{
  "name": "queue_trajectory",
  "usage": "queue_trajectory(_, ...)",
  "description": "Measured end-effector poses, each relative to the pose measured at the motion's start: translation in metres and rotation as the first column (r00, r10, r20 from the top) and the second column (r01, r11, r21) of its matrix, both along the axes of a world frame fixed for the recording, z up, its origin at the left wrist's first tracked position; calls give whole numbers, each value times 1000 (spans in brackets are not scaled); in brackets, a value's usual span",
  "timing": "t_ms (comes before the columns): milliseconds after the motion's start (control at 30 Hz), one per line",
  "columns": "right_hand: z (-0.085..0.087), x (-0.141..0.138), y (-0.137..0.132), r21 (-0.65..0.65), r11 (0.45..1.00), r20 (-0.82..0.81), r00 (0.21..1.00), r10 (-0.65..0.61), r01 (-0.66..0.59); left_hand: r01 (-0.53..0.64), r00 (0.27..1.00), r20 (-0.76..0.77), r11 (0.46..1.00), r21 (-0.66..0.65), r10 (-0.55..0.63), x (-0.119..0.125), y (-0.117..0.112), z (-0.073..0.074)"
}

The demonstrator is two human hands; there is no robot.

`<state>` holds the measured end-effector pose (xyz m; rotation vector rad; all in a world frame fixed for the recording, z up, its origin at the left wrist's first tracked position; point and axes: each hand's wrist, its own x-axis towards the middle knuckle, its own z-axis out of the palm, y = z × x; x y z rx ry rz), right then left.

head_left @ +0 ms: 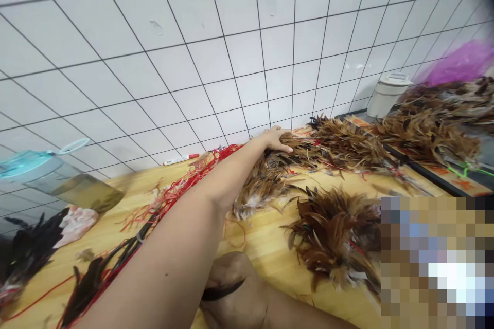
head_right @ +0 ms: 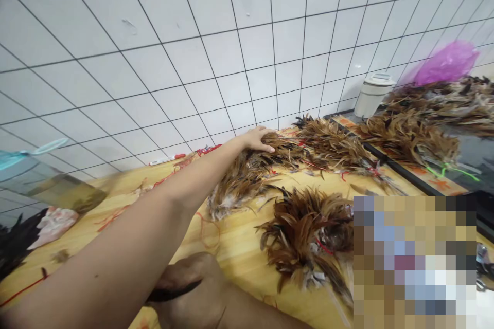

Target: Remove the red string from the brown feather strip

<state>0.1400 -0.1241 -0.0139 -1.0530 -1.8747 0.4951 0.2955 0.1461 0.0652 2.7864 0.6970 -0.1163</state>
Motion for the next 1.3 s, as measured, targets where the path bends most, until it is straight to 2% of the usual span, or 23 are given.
queue_trajectory(100, -2, 0, 1, 67, 994, 65, 994, 85, -90, 68, 990, -120, 995, -67, -76, 4, -2, -7)
queue_trajectory(167, -4, 2, 2, 100, 989, 108, 989, 98, -108, 45, 987, -153, 998, -39, -50, -2, -8, -11)
queue_trajectory(367, -6, 4, 2, 253, 966, 339, 940, -35, -55, -12, 986, -167, 1000, -8, 11, -40, -32, -13)
queue_trajectory(500, 1, 7, 1, 231, 972, 399, 915, -58, -39, -26, 987, -156, 1000, -7, 24, -59, -42, -7)
queue_trajectory(600, 5, 10, 1, 177, 984, 347, 935, -73, 11, -4, 1000, -31, 1000, 10, 4, -70, -43, 8)
queue_trajectory(700, 6, 13, 1, 141, 985, 239, 962, -136, 104, -34, 982, 189, 995, 92, 16, -88, -47, 36)
queue_trajectory(833, 6, 13, -1, 144, 985, 160, 980, -117, 94, -138, 840, 542, 961, 238, -14, -135, -76, 75)
queue_trajectory(900, 7, 11, -4, 161, 986, 148, 986, -74, 50, -239, 763, 645, 946, 218, 44, -169, -98, 83)
queue_trajectory(933, 8, 9, -6, 168, 985, 148, 988, -54, 28, -283, 738, 668, 942, 181, 93, -186, -109, 81)
queue_trajectory(1000, 9, 7, -7, 170, 985, 145, 989, -20, -5, -329, 711, 673, 942, 66, 202, -221, -126, 67)
queue_trajectory(1100, 13, 8, -4, 137, 991, 64, 998, -3, -6, -292, 697, 617, 930, -221, 366, -263, -143, 28)
queue_trajectory(1167, 20, 15, 0, 77, 996, -49, 998, -37, 40, -220, 704, 572, 895, -388, 421, -278, -151, 3)
queue_trajectory(1200, 25, 20, 2, 27, 996, -113, 990, -80, 83, -212, 701, 560, 878, -428, 442, -281, -155, -7)
queue_trajectory(1233, 31, 25, 3, -36, 990, -193, 971, -141, 136, -195, 719, 538, 871, -450, 439, -282, -159, -15)
queue_trajectory(1300, 46, 37, 4, -176, 950, -379, 873, -306, 256, -174, 769, 522, 906, -385, 369, -279, -168, -23)
